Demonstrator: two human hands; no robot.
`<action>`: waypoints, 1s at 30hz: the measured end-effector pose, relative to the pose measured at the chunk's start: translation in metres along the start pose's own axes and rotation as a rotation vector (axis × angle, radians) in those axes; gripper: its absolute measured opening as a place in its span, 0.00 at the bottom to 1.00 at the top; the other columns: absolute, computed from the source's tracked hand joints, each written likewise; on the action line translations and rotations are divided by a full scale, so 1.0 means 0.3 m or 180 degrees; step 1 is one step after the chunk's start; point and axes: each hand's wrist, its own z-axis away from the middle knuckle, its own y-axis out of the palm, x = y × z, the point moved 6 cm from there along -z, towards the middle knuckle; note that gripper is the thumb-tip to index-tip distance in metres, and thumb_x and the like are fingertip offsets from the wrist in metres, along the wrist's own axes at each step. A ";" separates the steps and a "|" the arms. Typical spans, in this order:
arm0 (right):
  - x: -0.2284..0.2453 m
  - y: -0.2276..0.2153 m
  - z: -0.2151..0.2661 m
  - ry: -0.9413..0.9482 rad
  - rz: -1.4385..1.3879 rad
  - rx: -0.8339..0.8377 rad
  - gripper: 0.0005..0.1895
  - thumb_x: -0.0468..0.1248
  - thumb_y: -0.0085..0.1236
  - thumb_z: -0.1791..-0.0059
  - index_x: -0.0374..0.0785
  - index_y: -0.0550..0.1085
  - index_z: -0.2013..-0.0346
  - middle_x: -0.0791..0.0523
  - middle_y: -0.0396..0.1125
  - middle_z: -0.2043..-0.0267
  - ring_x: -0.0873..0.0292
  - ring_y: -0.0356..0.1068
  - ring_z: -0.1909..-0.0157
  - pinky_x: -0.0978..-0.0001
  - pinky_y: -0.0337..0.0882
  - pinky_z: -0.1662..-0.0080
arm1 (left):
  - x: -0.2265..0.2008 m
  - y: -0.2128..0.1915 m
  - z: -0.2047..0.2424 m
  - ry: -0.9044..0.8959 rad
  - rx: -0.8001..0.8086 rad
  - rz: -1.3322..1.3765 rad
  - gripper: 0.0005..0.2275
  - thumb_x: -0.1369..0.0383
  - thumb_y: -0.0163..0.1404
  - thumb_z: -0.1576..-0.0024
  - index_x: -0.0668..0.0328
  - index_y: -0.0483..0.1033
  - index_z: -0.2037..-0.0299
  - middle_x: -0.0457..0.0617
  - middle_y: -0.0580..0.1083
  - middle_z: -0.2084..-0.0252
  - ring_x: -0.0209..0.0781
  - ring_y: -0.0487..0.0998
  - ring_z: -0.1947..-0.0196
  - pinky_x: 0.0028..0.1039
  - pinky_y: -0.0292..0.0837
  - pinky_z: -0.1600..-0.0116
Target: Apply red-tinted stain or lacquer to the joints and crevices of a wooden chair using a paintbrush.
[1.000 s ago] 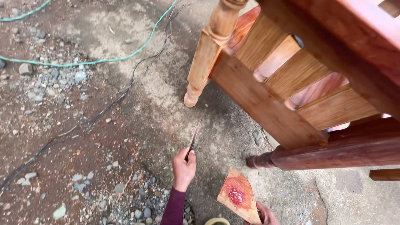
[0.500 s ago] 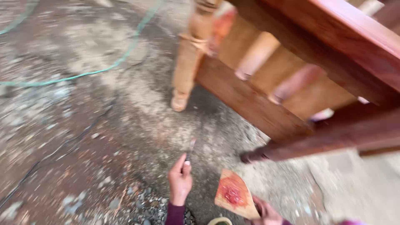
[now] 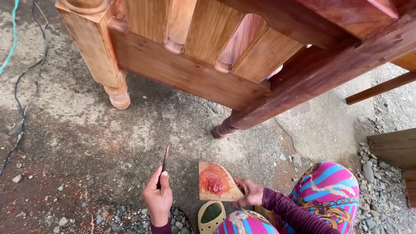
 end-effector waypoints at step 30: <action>-0.017 -0.003 -0.077 0.0541 0.0191 0.0021 0.33 0.27 0.67 0.63 0.33 0.69 0.43 0.57 0.73 0.56 0.65 0.70 0.53 0.72 0.71 0.51 | -0.036 0.130 -0.067 0.0239 0.0825 0.0011 0.13 0.73 0.54 0.41 0.62 0.79 0.45 0.48 0.73 0.70 0.34 0.71 0.77 0.27 0.64 0.74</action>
